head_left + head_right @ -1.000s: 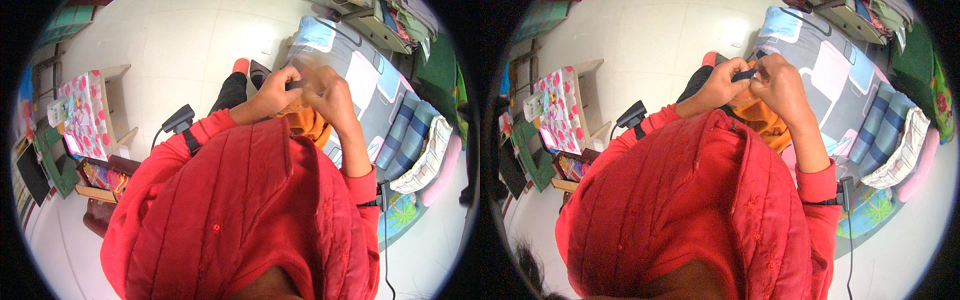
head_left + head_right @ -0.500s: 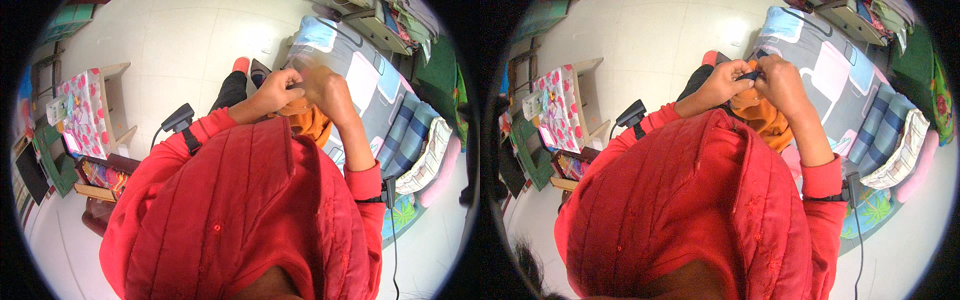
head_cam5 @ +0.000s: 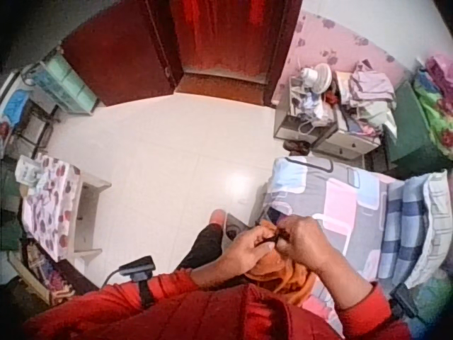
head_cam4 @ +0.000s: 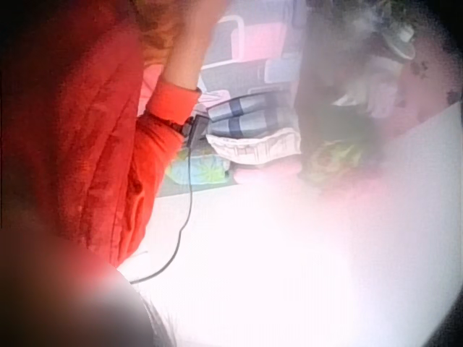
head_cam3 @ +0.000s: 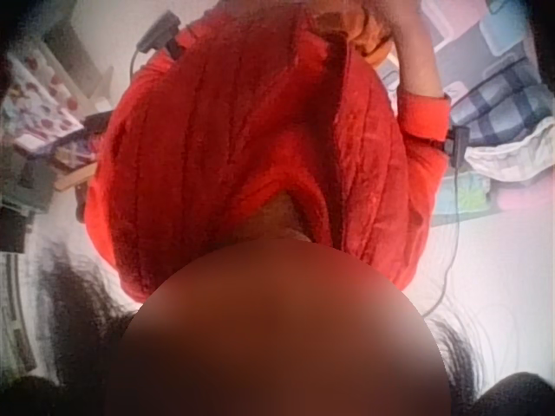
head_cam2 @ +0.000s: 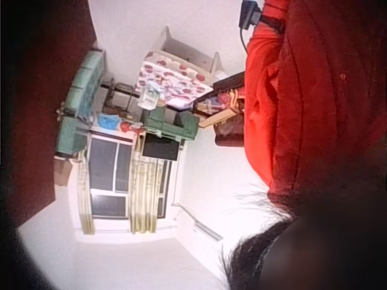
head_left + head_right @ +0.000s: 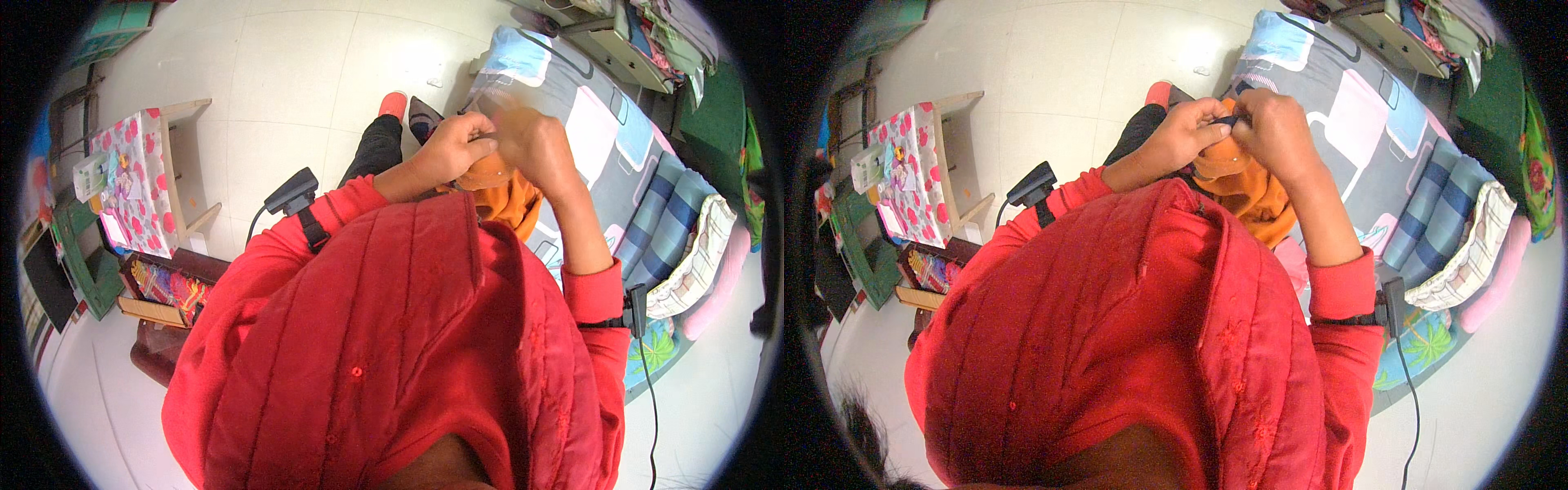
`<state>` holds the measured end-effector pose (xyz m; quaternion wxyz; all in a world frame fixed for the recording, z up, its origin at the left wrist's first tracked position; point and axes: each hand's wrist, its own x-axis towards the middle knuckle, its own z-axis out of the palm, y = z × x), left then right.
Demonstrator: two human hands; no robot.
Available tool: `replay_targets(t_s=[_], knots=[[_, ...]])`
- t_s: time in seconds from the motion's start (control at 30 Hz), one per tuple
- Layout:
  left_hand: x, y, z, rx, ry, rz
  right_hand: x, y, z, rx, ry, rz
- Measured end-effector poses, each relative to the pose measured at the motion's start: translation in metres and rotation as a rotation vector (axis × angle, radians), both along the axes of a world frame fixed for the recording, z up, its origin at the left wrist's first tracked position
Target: The person repeatedly rubs and smooths an orange garment with both hands, then folds it and places it on a bed. The person then picks up a second patterned garment and begins folding it.
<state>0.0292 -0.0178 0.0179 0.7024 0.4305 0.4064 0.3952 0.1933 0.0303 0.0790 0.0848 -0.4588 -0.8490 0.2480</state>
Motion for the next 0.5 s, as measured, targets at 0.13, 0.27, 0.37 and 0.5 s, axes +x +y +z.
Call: replay_targets(t_s=[0.13, 0.27, 0.37, 0.5], knots=[[0.0, -0.001, -0.005, -0.119, -0.035, 0.041, 0.009, 0.009, -0.006, -0.388, 0.289, -0.458], [0.002, 0.0, -0.01, -0.051, 0.108, 0.056, 0.003, -0.001, -0.004, -0.272, 0.254, -0.25], [0.003, 0.001, -0.012, -0.041, 0.094, 0.037, -0.004, -0.004, -0.004, -0.069, -0.038, -0.032], [0.001, 0.001, -0.01, -0.055, -0.038, 0.074, 0.001, 0.014, -0.007, -0.108, 0.021, -0.277]])
